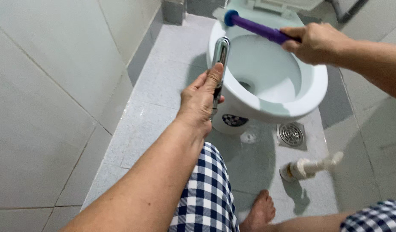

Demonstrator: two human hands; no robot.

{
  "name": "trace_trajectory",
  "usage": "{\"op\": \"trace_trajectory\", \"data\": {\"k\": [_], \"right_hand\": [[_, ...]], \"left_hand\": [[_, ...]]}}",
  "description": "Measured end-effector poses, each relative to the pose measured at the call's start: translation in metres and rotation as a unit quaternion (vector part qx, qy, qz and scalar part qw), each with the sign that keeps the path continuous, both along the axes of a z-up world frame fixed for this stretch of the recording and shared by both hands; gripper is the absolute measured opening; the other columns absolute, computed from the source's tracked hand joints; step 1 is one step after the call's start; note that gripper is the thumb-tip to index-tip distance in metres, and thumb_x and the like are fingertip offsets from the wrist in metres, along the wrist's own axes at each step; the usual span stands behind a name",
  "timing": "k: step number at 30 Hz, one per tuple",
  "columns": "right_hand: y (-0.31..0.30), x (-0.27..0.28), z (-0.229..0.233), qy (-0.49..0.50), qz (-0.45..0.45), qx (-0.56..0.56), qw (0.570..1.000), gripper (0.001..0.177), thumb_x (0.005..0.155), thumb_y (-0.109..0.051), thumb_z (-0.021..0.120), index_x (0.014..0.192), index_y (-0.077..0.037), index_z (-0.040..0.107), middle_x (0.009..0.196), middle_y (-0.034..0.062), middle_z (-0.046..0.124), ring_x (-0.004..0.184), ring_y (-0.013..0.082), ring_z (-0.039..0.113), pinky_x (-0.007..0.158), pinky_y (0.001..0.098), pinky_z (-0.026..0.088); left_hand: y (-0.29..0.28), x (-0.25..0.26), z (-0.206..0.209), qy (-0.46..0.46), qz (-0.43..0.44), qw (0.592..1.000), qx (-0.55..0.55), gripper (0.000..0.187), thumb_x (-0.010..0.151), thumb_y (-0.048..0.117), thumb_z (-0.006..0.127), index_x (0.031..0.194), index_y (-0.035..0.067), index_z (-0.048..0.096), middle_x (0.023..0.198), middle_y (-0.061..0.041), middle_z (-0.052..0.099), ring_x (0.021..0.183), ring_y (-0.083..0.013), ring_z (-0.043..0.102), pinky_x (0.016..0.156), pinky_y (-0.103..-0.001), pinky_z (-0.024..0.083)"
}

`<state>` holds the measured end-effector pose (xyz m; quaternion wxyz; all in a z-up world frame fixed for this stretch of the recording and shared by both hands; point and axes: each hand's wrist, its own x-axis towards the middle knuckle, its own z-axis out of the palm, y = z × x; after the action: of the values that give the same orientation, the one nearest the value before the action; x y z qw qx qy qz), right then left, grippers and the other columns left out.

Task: The person scrubs the inside of a toilet bowl using a purple toilet brush while simultaneously rinsing it with a handheld bidet sprayer. The person repeatedly scrubs the rim and interior surfaces and flushes the toilet to rinse away residue.

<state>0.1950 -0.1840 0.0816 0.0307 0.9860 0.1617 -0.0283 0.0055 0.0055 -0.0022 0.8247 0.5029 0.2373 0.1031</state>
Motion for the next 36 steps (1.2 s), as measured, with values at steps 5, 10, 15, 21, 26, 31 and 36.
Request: {"op": "trace_trajectory", "data": {"k": [5, 10, 15, 21, 26, 31, 36], "right_hand": [[-0.024, -0.004, 0.008, 0.030, -0.075, 0.056, 0.995, 0.048, 0.103, -0.037, 0.047, 0.151, -0.034, 0.043, 0.075, 0.0147, 0.060, 0.052, 0.0182, 0.052, 0.047, 0.0342, 0.050], [-0.046, 0.017, 0.002, 0.033, -0.105, 0.069, 0.992, 0.049, 0.103, -0.036, 0.048, 0.151, -0.036, 0.042, 0.069, 0.0111, 0.054, 0.050, 0.0187, 0.044, 0.043, 0.0358, 0.041], [-0.070, 0.049, -0.012, 0.030, -0.107, 0.088, 0.990, 0.048, 0.105, -0.034, 0.046, 0.152, -0.034, 0.041, 0.068, 0.0117, 0.053, 0.048, 0.0186, 0.045, 0.042, 0.0359, 0.040], [-0.117, 0.057, -0.019, 0.008, -0.158, 0.035, 0.987, 0.046, 0.108, -0.034, 0.043, 0.153, -0.026, 0.042, 0.068, 0.0134, 0.054, 0.047, 0.0201, 0.046, 0.039, 0.0360, 0.041], [-0.164, 0.064, -0.032, 0.018, -0.168, -0.009, 0.986, 0.048, 0.107, -0.033, 0.044, 0.153, -0.024, 0.038, 0.066, 0.0148, 0.058, 0.045, 0.0215, 0.048, 0.038, 0.0372, 0.042], [-0.218, 0.048, -0.076, -0.014, -0.289, 0.065, 0.955, 0.043, 0.109, -0.034, 0.047, 0.151, -0.027, 0.050, 0.078, 0.0157, 0.061, 0.055, 0.0229, 0.051, 0.048, 0.0395, 0.045], [-0.256, 0.033, -0.089, -0.025, -0.284, 0.101, 0.953, 0.042, 0.108, -0.033, 0.048, 0.148, -0.023, 0.050, 0.074, 0.0126, 0.058, 0.050, 0.0191, 0.048, 0.043, 0.0363, 0.043]], "left_hand": [[-0.006, 0.002, -0.006, 0.008, -0.013, 1.000, 0.008, 0.068, 0.063, 0.059, 0.074, 0.113, 0.014, 0.077, 0.080, 0.001, 0.069, 0.065, -0.0082, 0.056, 0.063, -0.023, 0.051], [-0.005, 0.000, -0.002, -0.005, -0.013, 1.000, 0.013, 0.072, 0.061, 0.062, 0.073, 0.114, 0.013, 0.076, 0.081, 0.001, 0.072, 0.065, -0.0097, 0.057, 0.065, -0.029, 0.053], [-0.004, -0.007, 0.001, 0.038, -0.026, 0.998, 0.048, 0.073, 0.061, 0.065, 0.069, 0.117, 0.019, 0.075, 0.079, 0.002, 0.069, 0.065, -0.0089, 0.057, 0.063, -0.029, 0.048], [-0.005, -0.007, 0.007, 0.055, -0.033, 0.997, 0.044, 0.071, 0.060, 0.065, 0.069, 0.115, 0.021, 0.074, 0.077, 0.003, 0.069, 0.065, -0.0099, 0.059, 0.064, -0.032, 0.048], [-0.010, -0.005, 0.005, 0.033, -0.047, 0.997, 0.053, 0.069, 0.063, 0.063, 0.070, 0.114, 0.018, 0.076, 0.077, 0.003, 0.069, 0.065, -0.0097, 0.058, 0.067, -0.029, 0.051], [-0.008, -0.004, 0.005, 0.013, -0.046, 0.998, 0.032, 0.068, 0.063, 0.058, 0.074, 0.115, 0.015, 0.074, 0.079, 0.002, 0.069, 0.065, -0.0109, 0.057, 0.070, -0.032, 0.051], [-0.018, -0.006, 0.002, -0.016, -0.099, 0.994, 0.044, 0.068, 0.066, 0.058, 0.073, 0.118, 0.014, 0.075, 0.081, -0.002, 0.068, 0.074, -0.0151, 0.057, 0.076, -0.034, 0.051]]}}
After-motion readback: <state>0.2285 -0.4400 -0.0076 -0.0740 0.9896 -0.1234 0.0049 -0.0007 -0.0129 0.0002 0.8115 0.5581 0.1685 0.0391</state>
